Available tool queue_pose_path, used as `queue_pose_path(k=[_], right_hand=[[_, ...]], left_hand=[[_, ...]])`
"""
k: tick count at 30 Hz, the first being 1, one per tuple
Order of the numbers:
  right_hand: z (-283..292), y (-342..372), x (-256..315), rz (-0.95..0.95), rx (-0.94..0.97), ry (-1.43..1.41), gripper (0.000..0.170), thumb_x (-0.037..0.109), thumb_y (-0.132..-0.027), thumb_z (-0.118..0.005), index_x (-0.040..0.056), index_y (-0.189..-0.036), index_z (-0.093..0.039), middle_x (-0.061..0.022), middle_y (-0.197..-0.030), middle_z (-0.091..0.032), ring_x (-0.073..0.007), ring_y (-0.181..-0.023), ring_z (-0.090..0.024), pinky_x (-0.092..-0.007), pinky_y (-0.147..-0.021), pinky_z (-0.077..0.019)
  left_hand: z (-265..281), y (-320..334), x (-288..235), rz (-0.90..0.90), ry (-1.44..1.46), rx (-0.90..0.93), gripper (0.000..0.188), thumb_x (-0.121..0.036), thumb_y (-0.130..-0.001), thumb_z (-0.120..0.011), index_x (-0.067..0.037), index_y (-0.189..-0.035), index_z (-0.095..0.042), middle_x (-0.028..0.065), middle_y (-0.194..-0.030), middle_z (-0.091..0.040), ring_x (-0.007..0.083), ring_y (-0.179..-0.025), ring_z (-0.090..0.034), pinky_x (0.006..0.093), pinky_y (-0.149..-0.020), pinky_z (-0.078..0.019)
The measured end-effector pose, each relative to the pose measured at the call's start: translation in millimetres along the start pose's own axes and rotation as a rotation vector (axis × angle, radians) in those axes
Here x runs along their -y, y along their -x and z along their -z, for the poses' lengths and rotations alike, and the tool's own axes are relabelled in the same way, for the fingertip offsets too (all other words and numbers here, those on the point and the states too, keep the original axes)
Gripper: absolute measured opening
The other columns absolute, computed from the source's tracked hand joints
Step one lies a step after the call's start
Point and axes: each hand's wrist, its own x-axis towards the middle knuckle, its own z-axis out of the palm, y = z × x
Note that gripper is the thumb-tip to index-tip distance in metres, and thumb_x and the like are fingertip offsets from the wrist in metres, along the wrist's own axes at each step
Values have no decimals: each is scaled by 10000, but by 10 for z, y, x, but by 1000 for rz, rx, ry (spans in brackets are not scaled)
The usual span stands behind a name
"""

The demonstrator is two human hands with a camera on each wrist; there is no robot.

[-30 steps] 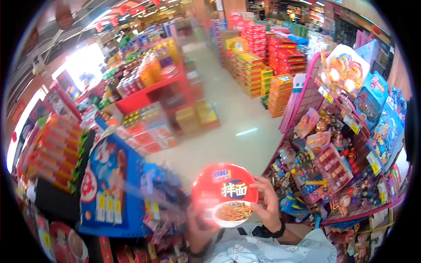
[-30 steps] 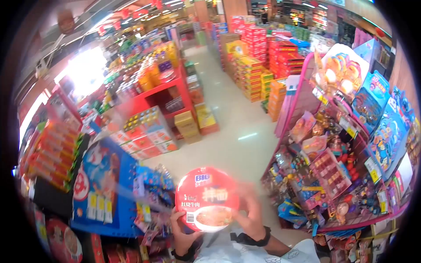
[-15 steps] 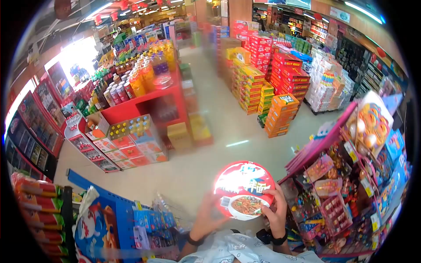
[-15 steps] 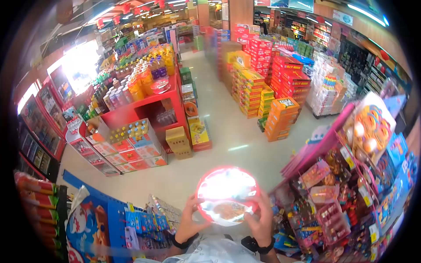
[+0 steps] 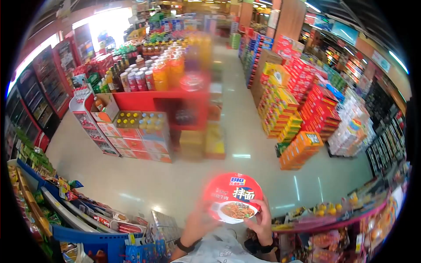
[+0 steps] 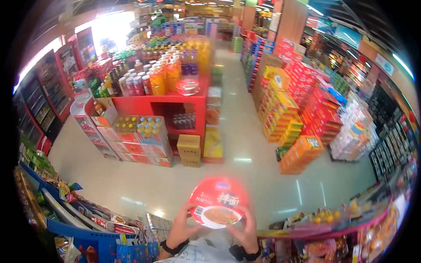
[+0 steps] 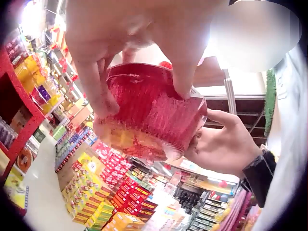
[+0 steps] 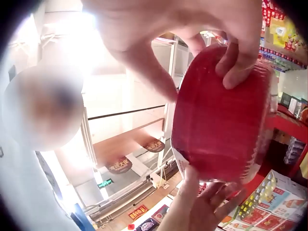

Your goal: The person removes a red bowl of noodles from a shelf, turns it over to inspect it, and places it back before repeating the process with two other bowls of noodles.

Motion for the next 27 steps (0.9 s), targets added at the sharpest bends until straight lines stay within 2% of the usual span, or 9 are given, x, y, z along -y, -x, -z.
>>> queue_pose_path(k=[2, 5, 9, 13, 14, 15, 19, 22, 27], right_hand=[[27, -467, -13, 8, 69, -62, 618, 58, -785, -849, 7, -1339, -579, -151, -1605, -346, -283, -1456, -476, -423, -1195, -438], [229, -1124, -426, 95, 77, 42, 624, 5, -734, -917, 10, -1277, -609, -151, -1634, -318, -279, -1458, -489, -420, -1170, -492], [442, -1958, -546, -37, 18, -17, 613, -15, -712, -934, 13, -1240, -624, -147, -1630, -341, -256, -1412, -541, -394, -1128, -531], [465, -2871, -578, 84, 28, -30, 567, -2, -725, -931, 14, -1202, -624, -147, -1625, -363, -251, -1399, -554, -383, -1116, -540], [464, -3087, -597, 155, 38, -14, 562, -1, -726, -931, 13, -1196, -623, -148, -1627, -362, -251, -1398, -555, -382, -1116, -540], [450, -3290, -583, 155, 67, -38, 565, -48, -720, -900, 12, -1220, -643, -156, -1641, -330, -285, -1483, -465, -416, -1147, -514], [283, -3960, -626, 173, 106, -1, 559, -49, -720, -908, 6, -1214, -653, -152, -1620, -372, -293, -1463, -494, -412, -1135, -531], [112, -4433, -812, 149, 144, 50, 558, -37, -699, -940, 41, -1161, -637, -163, -1650, -356, -274, -1437, -533, -403, -1119, -552], [-248, -5120, -1034, 58, 203, 82, 544, -36, -708, -934, 34, -1166, -649, -163, -1661, -353, -275, -1430, -545, -391, -1088, -571]], left_hand=[[21, -383, 115, 7, -4, -3, 744, -113, -776, -925, -24, -1395, -521, 162, -1383, -609, 273, -1232, -667, 419, -1070, -564], [-2, -1012, 199, -45, -97, -37, 732, -154, -799, -920, -26, -1398, -519, 164, -1282, -655, 288, -1177, -696, 424, -1034, -581], [23, -1955, 173, -75, -208, -11, 737, -207, -803, -924, -40, -1398, -522, 172, -1272, -653, 321, -1141, -691, 417, -974, -583], [144, -2800, 71, -58, -337, -29, 707, -199, -802, -908, -62, -1397, -552, 161, -1272, -646, 338, -1128, -678, 428, -968, -567], [173, -2959, 96, -69, -337, -35, 696, -187, -804, -904, -63, -1400, -565, 163, -1287, -645, 337, -1131, -678, 428, -972, -566], [216, -3121, 82, -77, -335, -40, 686, -176, -806, -899, -65, -1402, -578, 165, -1302, -643, 336, -1135, -678, 428, -975, -565], [451, -3620, 200, -88, -252, -67, 642, -126, -813, -880, -74, -1404, -636, 170, -1394, -628, 327, -1172, -678, 422, -990, -564], [603, -3945, 471, -24, -216, -124, 631, -90, -811, -870, -77, -1406, -660, 166, -1447, -616, 313, -1198, -679, 411, -1000, -564], [1021, -4483, 934, 46, -169, -137, 642, -83, -808, -868, -83, -1415, -662, 177, -1462, -618, 315, -1212, -681, 400, -1021, -556]])
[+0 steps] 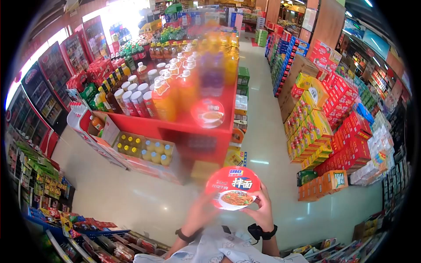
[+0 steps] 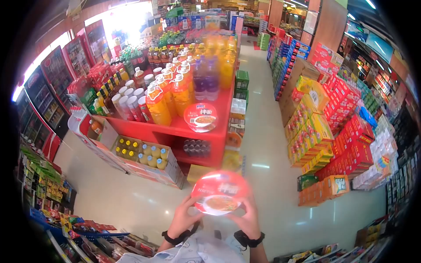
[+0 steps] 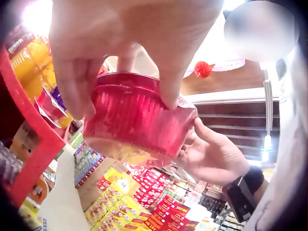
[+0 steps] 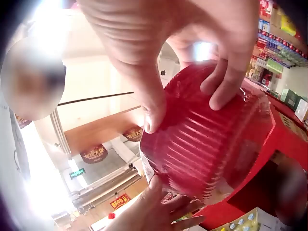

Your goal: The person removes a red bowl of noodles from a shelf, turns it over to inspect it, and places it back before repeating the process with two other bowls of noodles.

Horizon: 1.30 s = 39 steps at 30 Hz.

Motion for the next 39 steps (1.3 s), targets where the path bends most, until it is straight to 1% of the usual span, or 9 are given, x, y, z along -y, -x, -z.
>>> queue_pose_path(k=[2, 11, 16, 22, 25, 29, 34, 37, 39], right_hand=[[-133, -366, -22, 11, 26, 53, 541, -42, -709, -929, 29, -1170, -656, -163, -1661, -359, -273, -1419, -557, -380, -1067, -585], [-629, -2246, -49, 158, 91, 280, 515, -79, -737, -864, -15, -1207, -663, -185, -1680, -386, -231, -1321, -638, -332, -995, -594], [-743, -2965, -283, 148, 44, 263, 491, -81, -751, -841, -3, -1204, -669, -180, -1683, -391, -205, -1248, -674, -313, -957, -601], [-655, -3545, -777, 179, 47, 240, 473, -66, -773, -838, 23, -1204, -666, -179, -1687, -388, -192, -1202, -690, -307, -915, -606], [-656, -3729, -936, 173, 12, 230, 464, -63, -782, -833, 30, -1203, -661, -173, -1683, -385, -182, -1150, -706, -297, -898, -604], [-687, -3914, -1198, 183, -20, 300, 468, -65, -811, -808, 57, -1237, -660, -132, -1615, -446, -169, -1094, -707, -280, -881, -596], [-672, -4037, -1354, 155, 57, 338, 575, -69, -862, -759, 96, -1392, -609, -74, -1389, -537, -147, -994, -680, -268, -833, -572], [-649, -4096, -1357, 159, 113, 325, 674, -65, -876, -745, 123, -1498, -564, -83, -1362, -553, -146, -980, -674, -268, -827, -568], [-634, -4099, -1377, 196, 144, 353, 748, -56, -886, -730, 132, -1573, -502, -113, -1416, -554, -174, -971, -678, -302, -851, -575]], left_hand=[[183, -268, 145, 54, 48, 11, 635, -94, -812, -868, -78, -1413, -664, 187, -1467, -617, 333, -1247, -673, 404, -1042, -544], [1039, -1823, 524, -84, -48, -93, 655, -85, -820, -857, -81, -1440, -647, 178, -1462, -614, 346, -1275, -655, 416, -1051, -534], [1262, -2531, 680, -131, 28, -137, 617, -63, -851, -830, -64, -1433, -626, 105, -1372, -624, 208, -1126, -690, 313, -926, -574], [1181, -3074, 879, -127, -29, -162, 657, -44, -865, -813, -64, -1476, -570, 106, -1384, -624, 205, -1043, -718, 328, -917, -586], [1065, -3291, 1123, -16, 64, -116, 716, -36, -894, -793, -77, -1542, -490, 131, -1392, -622, 195, -1068, -717, 334, -937, -584], [908, -3533, 1581, -4, 104, -133, 842, 1, -911, -761, -105, -1628, -332, 163, -1408, -608, 203, -1133, -703, 346, -967, -578], [731, -3696, 1418, 127, 158, -244, 953, 67, -919, -699, -60, -1689, -152, 210, -1556, -500, 259, -1370, -571, 375, -1100, -507], [640, -3838, 1532, 131, 306, -298, 944, 65, -946, -665, -15, -1691, -91, 221, -1626, -426, 280, -1476, -458, 383, -1176, -438], [593, -3852, 1527, 142, 383, -341, 843, 7, -963, -658, -2, -1659, -182, 201, -1598, -446, 276, -1467, -460, 390, -1187, -422]])
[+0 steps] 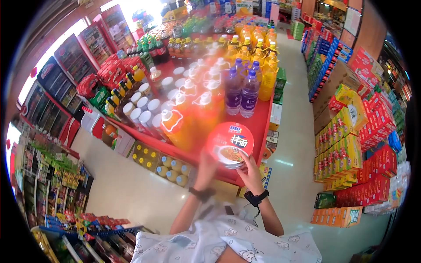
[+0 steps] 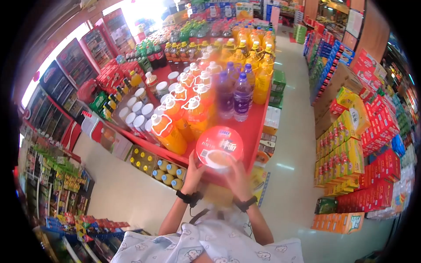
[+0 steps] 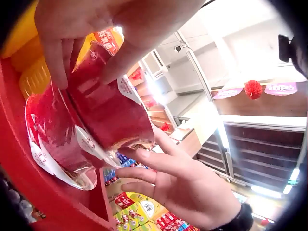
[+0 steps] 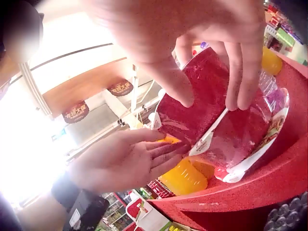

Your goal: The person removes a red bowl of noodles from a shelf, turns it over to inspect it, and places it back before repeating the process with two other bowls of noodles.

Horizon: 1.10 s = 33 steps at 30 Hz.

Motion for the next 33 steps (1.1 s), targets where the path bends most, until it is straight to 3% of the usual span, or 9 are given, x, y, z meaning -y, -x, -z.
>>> queue_pose_path(k=[3, 6, 11, 14, 15, 18, 20, 22, 33], right_hand=[[39, 65, -5, 94, -9, 105, 777, -56, -889, -716, 107, -1605, -461, -157, -1496, -554, -196, -926, -680, -342, -866, -578], [36, 259, -114, -16, 9, -26, 802, -65, -894, -695, 73, -1629, -407, -172, -1530, -557, -176, -873, -676, -327, -836, -574], [86, 536, -281, -43, 89, -123, 816, -57, -918, -646, 55, -1658, -323, -179, -1575, -547, -137, -833, -657, -282, -797, -556], [117, 527, -161, -18, 162, -197, 791, -37, -932, -645, 46, -1652, -330, -184, -1533, -585, -131, -828, -651, -278, -793, -550], [111, 539, -121, -48, 179, -230, 774, -21, -940, -646, 43, -1646, -337, -176, -1473, -625, -132, -837, -653, -285, -805, -545], [-22, 521, -74, 86, 197, -251, 726, -9, -949, -645, 40, -1620, -371, -165, -1404, -658, -148, -846, -661, -300, -822, -543], [-8, 499, 328, 106, 278, -294, 375, -8, -964, -630, 0, -1339, -642, -125, -1143, -760, -174, -856, -680, -310, -811, -549], [-131, 520, 393, 218, 434, -286, 195, -22, -967, -613, -10, -1129, -722, -110, -1013, -774, -175, -819, -693, -309, -749, -554], [-1016, 2034, 1589, 423, 969, -468, 144, -68, -953, -591, -28, -1002, -721, -38, -908, -764, -90, -794, -680, -259, -707, -533]], left_hand=[[-141, 149, -71, 21, 72, -98, 722, -2, -1004, -629, 2, -1633, -275, 188, -1588, -485, 255, -1437, -508, 367, -1178, -427], [1, 411, 106, 127, 5, 32, 636, -17, -1020, -614, -1, -1602, -359, 157, -1526, -568, 238, -1393, -558, 353, -1153, -445], [-113, 1096, -367, 181, 49, 14, 377, -90, -1057, -600, -13, -1426, -598, 101, -1438, -661, 210, -1339, -606, 355, -1126, -470], [-9, 1492, -219, 262, 17, -133, 388, -112, -1065, -598, -12, -1440, -588, 105, -1432, -668, 218, -1324, -618, 368, -1133, -469], [-9, 1598, -193, 243, 34, -207, 366, -27, -1025, -563, -11, -1390, -594, 111, -1380, -690, 208, -1239, -657, 352, -1042, -518], [9, 2042, -98, 185, 74, -368, 360, -136, -1071, -591, -12, -1409, -612, 107, -1388, -685, 211, -1296, -633, 378, -1104, -489], [-5, 2370, -116, 114, 83, -454, 351, -140, -1071, -591, -8, -1397, -610, 106, -1356, -693, 211, -1268, -643, 375, -1095, -495], [-40, 2727, -230, 47, 115, -547, 353, -140, -1072, -587, -6, -1398, -609, 104, -1338, -698, 213, -1253, -649, 373, -1094, -495], [-273, 5132, -172, -10, 6, -1125, 292, -153, -1079, -616, -41, -1348, -641, 71, -1219, -746, 175, -1148, -692, 342, -1019, -541]])
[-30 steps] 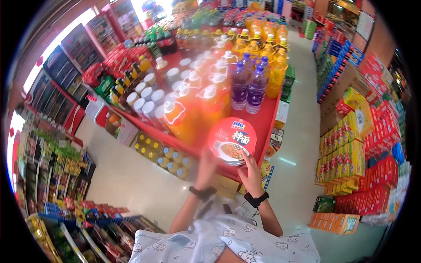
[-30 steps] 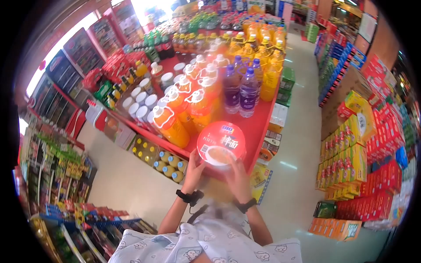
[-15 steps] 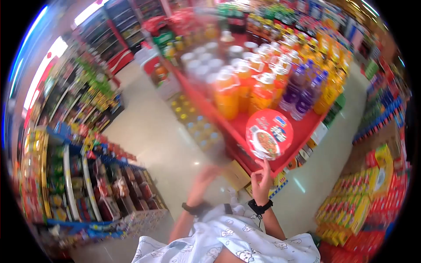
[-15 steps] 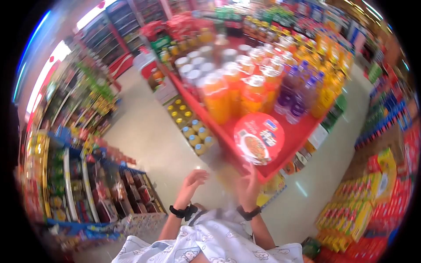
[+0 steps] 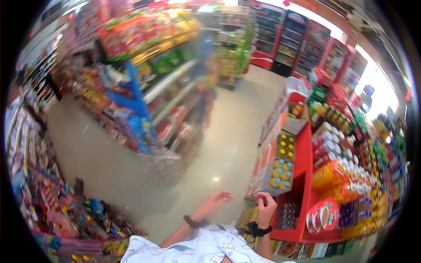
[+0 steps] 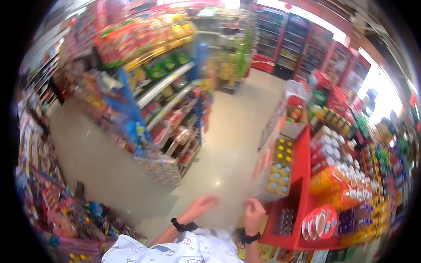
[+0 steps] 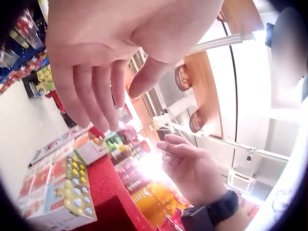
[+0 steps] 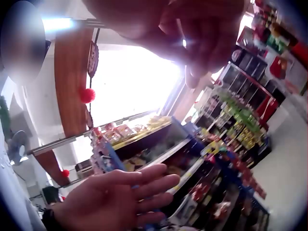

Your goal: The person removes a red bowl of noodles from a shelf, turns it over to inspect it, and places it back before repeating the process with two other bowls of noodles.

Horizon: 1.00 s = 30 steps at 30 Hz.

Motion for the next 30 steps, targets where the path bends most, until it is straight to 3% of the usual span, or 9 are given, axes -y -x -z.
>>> queue_pose_path(k=[4, 8, 13, 14, 17, 21, 25, 30], right_hand=[[-1041, 261, 438, 118, 297, 44, 154, -71, -936, -599, -19, -1006, -727, -60, -913, -770, -126, -791, -698, -276, -730, -542], [-1978, 596, 839, 197, 615, -26, 156, -68, -917, -618, -11, -1010, -730, -86, -917, -771, -173, -789, -719, -301, -756, -553], [-2889, 895, 1277, 279, 1013, -68, 176, -22, -914, -648, 9, -1049, -757, -135, -966, -776, -255, -844, -739, -345, -794, -571], [-3051, 907, 1364, 335, 1075, -37, 200, -4, -911, -657, 20, -1074, -770, -150, -1007, -779, -318, -905, -750, -375, -822, -583], [-3530, 824, 1657, 499, 1252, -63, 234, 45, -916, -696, 65, -1141, -760, -122, -1076, -784, -287, -901, -766, -397, -801, -595], [-4400, 684, 1753, 677, 1332, -18, 231, 68, -940, -692, 62, -1165, -739, -135, -1083, -767, -332, -916, -747, -401, -799, -590], [-5203, 528, 1983, 680, 1336, -48, 228, 89, -950, -677, 65, -1170, -734, -150, -1085, -755, -359, -968, -727, -423, -824, -579], [-6348, 366, 2209, 726, 1450, -132, 308, 125, -950, -659, 93, -1252, -707, -144, -1148, -750, -367, -1021, -712, -450, -858, -565]], left_hand=[[836, 675, 24, 142, 32, -217, 297, -86, -1066, -594, -18, -1350, -647, 78, -1247, -736, 178, -1184, -682, 347, -1045, -526], [1486, 1267, 141, 75, 82, -454, 280, -75, -1058, -590, -14, -1324, -649, 59, -1209, -739, 160, -1144, -694, 323, -981, -537], [2085, 1891, 379, 53, 121, -737, 272, -86, -1065, -597, -19, -1325, -635, 80, -1221, -740, 179, -1153, -694, 327, -989, -536], [2185, 1980, 411, 58, 138, -778, 269, -90, -1066, -599, -21, -1325, -632, 86, -1225, -740, 184, -1155, -694, 328, -991, -536], [2483, 2175, 686, -48, 349, -900, 253, -112, -1077, -593, -28, -1313, -627, 97, -1232, -741, 188, -1162, -691, 329, -996, -534], [3036, 2240, 627, 22, 309, -1003, 236, -103, -1093, -550, -28, -1306, -618, 95, -1230, -741, 172, -1161, -682, 321, -981, -530], [3860, 2152, 545, 33, 158, -937, 244, -93, -1084, -556, -22, -1306, -631, 78, -1233, -736, 150, -1167, -669, 303, -996, -516], [4896, 1979, -10, -20, 108, -999, 278, -92, -1084, -562, -1, -1337, -634, 60, -1237, -715, 144, -1179, -653, 305, -1022, -510]])
